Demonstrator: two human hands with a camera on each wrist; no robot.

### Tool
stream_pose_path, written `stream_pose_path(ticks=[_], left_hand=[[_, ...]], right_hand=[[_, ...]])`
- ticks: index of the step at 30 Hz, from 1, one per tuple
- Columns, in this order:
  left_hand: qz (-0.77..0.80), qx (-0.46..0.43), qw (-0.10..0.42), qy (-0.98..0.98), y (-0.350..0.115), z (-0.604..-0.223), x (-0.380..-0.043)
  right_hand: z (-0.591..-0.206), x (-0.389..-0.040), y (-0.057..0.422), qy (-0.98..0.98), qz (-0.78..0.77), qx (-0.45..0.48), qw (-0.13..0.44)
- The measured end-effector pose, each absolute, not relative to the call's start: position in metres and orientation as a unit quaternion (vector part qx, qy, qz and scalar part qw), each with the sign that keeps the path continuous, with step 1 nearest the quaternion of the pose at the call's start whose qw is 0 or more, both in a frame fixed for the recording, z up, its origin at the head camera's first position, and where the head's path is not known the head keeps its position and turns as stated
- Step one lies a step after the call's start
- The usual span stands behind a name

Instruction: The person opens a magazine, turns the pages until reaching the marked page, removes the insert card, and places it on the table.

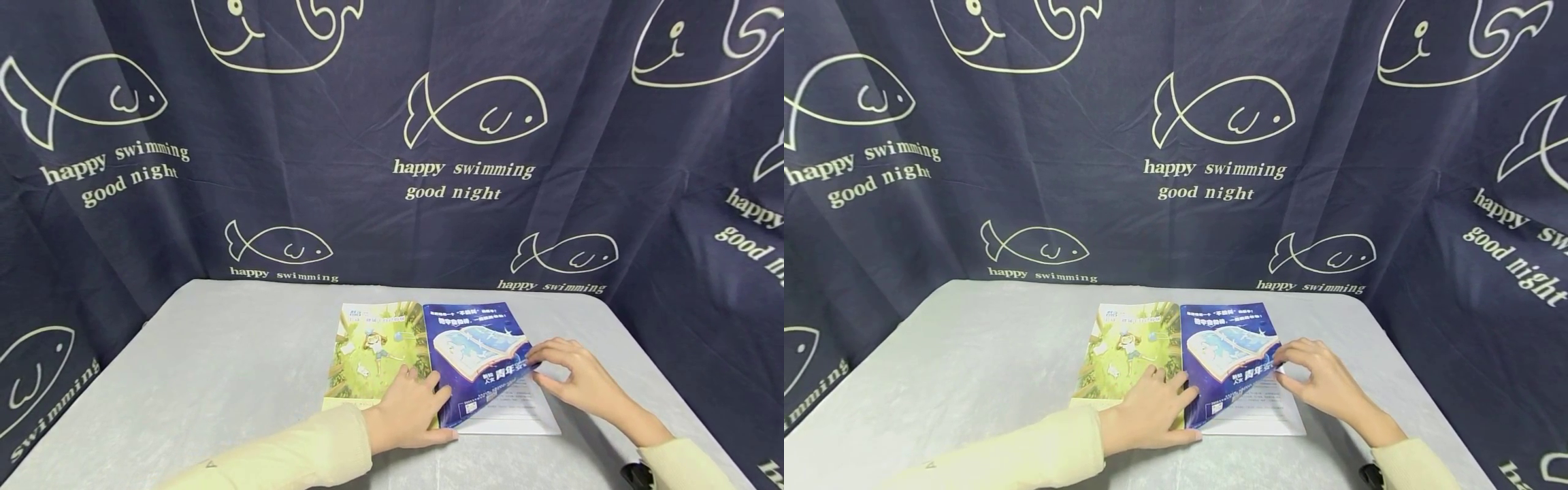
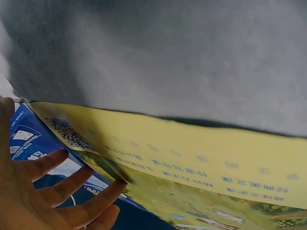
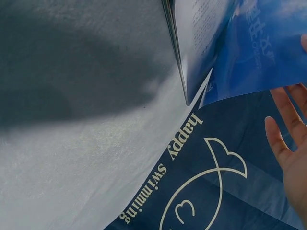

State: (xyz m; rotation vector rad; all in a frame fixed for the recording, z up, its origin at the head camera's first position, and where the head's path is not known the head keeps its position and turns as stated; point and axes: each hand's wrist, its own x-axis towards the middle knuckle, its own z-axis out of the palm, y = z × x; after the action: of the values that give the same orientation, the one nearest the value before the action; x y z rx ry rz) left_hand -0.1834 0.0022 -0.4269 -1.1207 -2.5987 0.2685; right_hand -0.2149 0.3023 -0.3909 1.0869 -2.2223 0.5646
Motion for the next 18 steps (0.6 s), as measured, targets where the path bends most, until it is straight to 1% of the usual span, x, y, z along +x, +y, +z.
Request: stream_pose_path(ticks=[3, 10, 18], left_hand=[[0.091, -0.386, 0.152, -0.905, 0.0031, -0.4276, -0.1833], [0.085, -0.382, 0.155, -0.907, 0.0034, -0.4324, -0.1847], [0.078, -0.383, 0.157, -0.907, 0.0025, -0.4327, -0.1845]], right_hand=[[-0.3906, -0.2148, 0.3013, -0.835, 0.216, 0.406, 0.302], [-0.3877, -0.2123, 0.3005, -0.852, 0.194, 0.392, 0.289], [-0.3888, -0.2111, 0.3018, -0.856, 0.189, 0.385, 0.288]])
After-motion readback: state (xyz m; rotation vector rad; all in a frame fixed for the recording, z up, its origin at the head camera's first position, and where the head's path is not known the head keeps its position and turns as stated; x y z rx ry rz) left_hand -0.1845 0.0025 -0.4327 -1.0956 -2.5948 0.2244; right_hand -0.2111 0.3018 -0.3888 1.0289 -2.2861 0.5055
